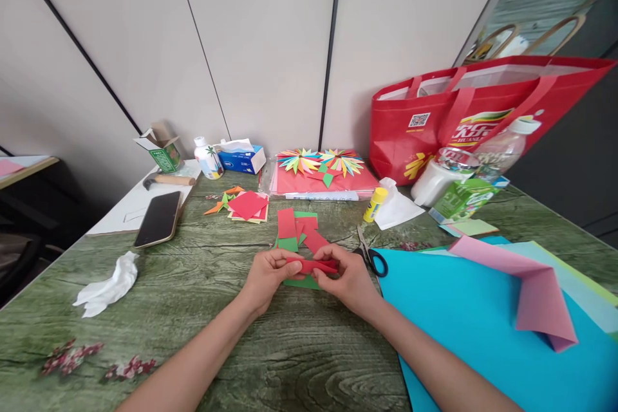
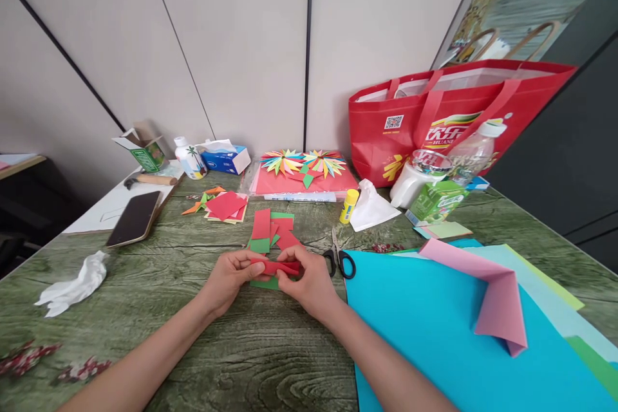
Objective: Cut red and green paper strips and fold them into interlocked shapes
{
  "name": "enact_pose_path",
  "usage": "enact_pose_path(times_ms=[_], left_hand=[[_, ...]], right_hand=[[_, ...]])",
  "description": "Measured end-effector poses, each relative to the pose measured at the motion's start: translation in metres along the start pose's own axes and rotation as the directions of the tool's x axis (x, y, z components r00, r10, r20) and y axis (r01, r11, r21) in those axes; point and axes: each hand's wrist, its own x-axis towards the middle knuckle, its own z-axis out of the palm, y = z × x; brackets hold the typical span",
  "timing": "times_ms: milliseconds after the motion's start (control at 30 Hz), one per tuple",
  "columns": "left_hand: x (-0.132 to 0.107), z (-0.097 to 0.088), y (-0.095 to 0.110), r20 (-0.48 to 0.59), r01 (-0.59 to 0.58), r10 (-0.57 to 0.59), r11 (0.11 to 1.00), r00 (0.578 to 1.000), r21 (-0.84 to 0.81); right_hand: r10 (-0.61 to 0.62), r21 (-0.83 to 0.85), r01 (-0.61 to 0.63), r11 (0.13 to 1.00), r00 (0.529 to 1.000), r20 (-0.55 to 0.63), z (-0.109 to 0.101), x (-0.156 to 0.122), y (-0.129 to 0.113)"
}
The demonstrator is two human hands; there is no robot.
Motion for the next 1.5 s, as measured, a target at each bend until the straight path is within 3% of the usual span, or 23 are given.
enact_pose_path(times_ms=[267, 500, 833, 1067, 1367, 1500], left_hand=[[-0.0012, 0.0036, 0.0014, -0.022, -0.065, 0.068, 0.994, 0.997, 0.091], [-0.0021, 0.0055, -0.0034, -0.040, 0.018, -0.013, 0.992, 0.999, 0.123], [-0.0010, 0.0058, -0.0020, -0.124, -0.049, 0.064, 0.991, 0.990, 0.127], [-0.0017, 0.0041, -0.0051, -0.094, -0.076, 0.089, 0.988, 0.992, 0.137], [-0.0021, 0.0060, -0.0021, -0.137, -0.133, 0.182, 0.943, 0.974, 0.306], [-0.0015, 0.0056, -0.0045, -0.125, -0.113, 0.150, 0.958, 0.981, 0.262]], right_hand=[[0.154, 0.253, -0.166, 0.953, 0.986, 0.067, 0.0005, 0.0023, 0.0018], [0.198, 0.297, -0.215, 0.930, 0.976, 0.087, 0.0033, 0.0020, 0.0003], [0.323, 0.428, -0.338, 0.838, 0.940, 0.110, -0.0012, 0.0066, -0.0033], [0.331, 0.428, -0.329, 0.842, 0.941, 0.072, -0.0003, 0.0062, -0.0013], [0.283, 0.383, -0.306, 0.871, 0.952, 0.117, 0.0015, 0.0053, 0.0004], [0.286, 0.366, -0.301, 0.880, 0.953, 0.096, 0.0030, 0.0039, -0.0017]])
